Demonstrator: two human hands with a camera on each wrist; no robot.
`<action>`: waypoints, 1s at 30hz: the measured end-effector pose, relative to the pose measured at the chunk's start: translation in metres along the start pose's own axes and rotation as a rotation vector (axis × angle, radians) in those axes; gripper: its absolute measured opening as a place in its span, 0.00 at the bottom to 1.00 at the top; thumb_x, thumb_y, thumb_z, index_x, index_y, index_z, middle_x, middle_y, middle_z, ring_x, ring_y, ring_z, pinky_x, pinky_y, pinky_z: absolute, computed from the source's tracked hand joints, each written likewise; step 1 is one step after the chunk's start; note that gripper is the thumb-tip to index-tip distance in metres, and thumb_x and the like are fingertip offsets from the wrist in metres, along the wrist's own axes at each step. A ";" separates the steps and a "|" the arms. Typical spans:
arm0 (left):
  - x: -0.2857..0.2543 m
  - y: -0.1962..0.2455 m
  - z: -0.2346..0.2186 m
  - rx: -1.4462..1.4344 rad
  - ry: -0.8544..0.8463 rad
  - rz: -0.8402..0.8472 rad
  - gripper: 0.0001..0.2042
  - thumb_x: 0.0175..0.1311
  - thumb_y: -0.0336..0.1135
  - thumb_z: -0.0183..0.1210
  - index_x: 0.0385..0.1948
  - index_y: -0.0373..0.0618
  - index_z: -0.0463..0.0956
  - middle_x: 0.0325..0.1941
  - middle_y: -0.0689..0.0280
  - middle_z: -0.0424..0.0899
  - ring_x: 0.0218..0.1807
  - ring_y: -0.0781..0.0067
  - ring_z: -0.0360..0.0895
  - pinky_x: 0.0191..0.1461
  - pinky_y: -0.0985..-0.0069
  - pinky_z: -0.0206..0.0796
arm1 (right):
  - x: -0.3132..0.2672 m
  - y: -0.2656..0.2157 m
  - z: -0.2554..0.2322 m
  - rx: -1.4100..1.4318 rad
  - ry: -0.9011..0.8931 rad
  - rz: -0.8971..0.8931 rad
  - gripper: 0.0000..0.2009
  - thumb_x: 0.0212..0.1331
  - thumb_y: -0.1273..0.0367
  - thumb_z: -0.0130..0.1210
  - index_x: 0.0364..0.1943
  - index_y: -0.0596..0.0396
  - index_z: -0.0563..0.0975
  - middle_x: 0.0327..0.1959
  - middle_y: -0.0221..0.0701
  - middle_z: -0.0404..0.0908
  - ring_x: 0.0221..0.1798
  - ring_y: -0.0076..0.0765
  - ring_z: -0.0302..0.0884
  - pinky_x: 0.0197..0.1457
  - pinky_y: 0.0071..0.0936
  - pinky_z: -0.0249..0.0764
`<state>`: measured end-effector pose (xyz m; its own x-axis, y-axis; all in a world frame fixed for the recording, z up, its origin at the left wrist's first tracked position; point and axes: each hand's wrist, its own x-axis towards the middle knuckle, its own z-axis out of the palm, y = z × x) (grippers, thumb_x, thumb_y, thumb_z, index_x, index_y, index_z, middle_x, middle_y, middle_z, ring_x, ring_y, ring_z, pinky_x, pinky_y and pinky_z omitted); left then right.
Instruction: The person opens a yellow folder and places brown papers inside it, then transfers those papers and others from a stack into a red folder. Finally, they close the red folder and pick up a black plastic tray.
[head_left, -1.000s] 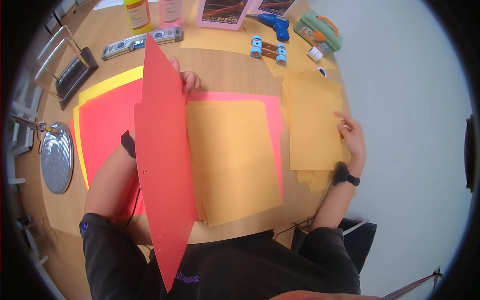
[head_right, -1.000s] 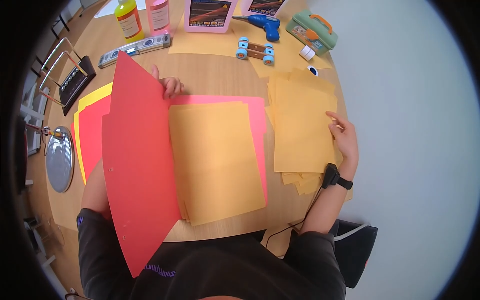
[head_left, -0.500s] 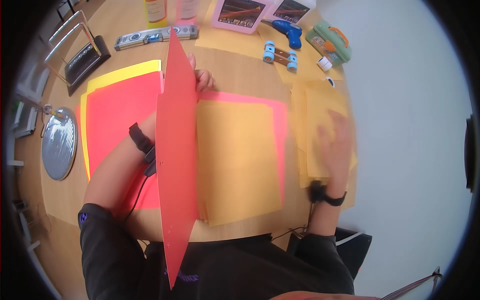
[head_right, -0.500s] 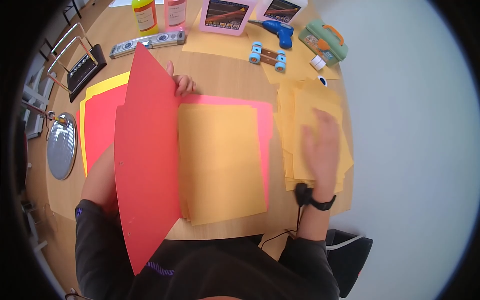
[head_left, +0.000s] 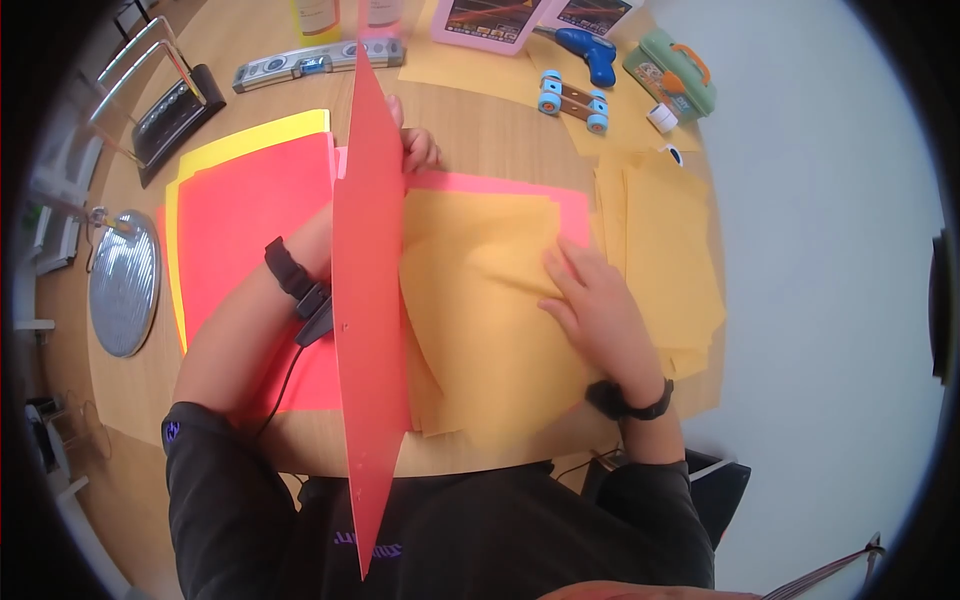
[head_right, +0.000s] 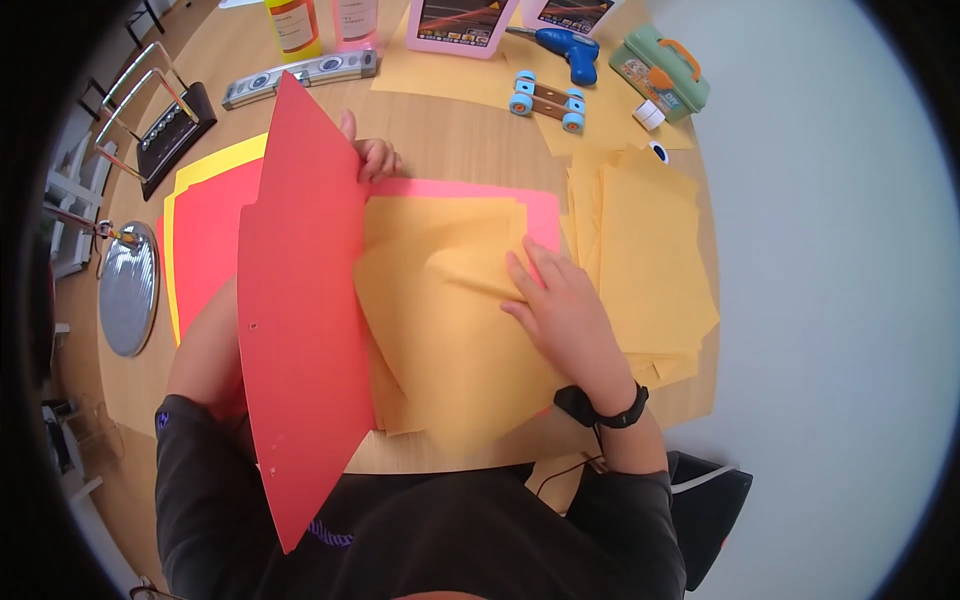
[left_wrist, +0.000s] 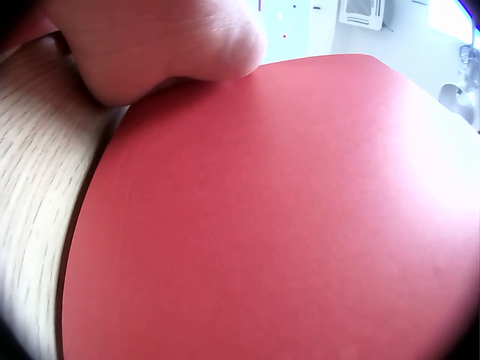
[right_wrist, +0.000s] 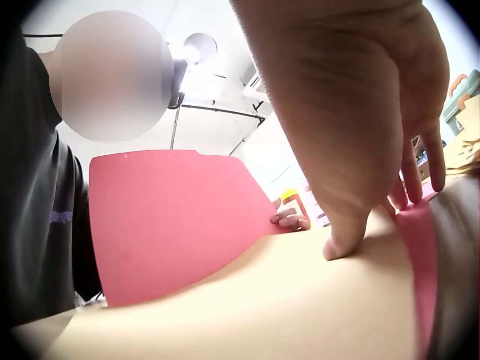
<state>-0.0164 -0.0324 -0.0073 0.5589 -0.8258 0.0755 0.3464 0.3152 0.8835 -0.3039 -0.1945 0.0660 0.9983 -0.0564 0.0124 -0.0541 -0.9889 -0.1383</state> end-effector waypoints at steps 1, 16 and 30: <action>-0.001 0.000 -0.002 0.012 -0.018 0.020 0.39 0.79 0.66 0.22 0.09 0.49 0.61 0.16 0.70 0.59 0.34 0.69 0.62 0.56 0.69 0.62 | 0.000 0.000 0.001 0.002 0.000 -0.007 0.26 0.64 0.61 0.62 0.64 0.57 0.74 0.70 0.44 0.70 0.68 0.51 0.70 0.70 0.42 0.67; -0.010 0.006 0.007 -0.033 0.056 -0.061 0.38 0.79 0.66 0.28 0.10 0.48 0.59 0.20 0.68 0.60 0.38 0.68 0.63 0.53 0.69 0.62 | -0.018 0.075 -0.067 1.298 0.837 0.438 0.28 0.70 0.79 0.49 0.74 0.58 0.62 0.58 0.36 0.80 0.50 0.23 0.80 0.50 0.19 0.76; -0.010 0.004 0.005 -0.214 0.005 -0.119 0.37 0.80 0.65 0.29 0.12 0.47 0.60 0.24 0.67 0.62 0.38 0.69 0.65 0.48 0.70 0.64 | -0.069 0.183 -0.039 0.245 0.216 0.741 0.23 0.52 0.84 0.41 0.52 0.53 0.75 0.48 0.42 0.82 0.49 0.46 0.79 0.58 0.33 0.73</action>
<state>-0.0242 -0.0255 -0.0022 0.5079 -0.8610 -0.0260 0.5618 0.3082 0.7677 -0.3834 -0.3765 0.0786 0.6776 -0.7352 0.0198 -0.6692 -0.6275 -0.3980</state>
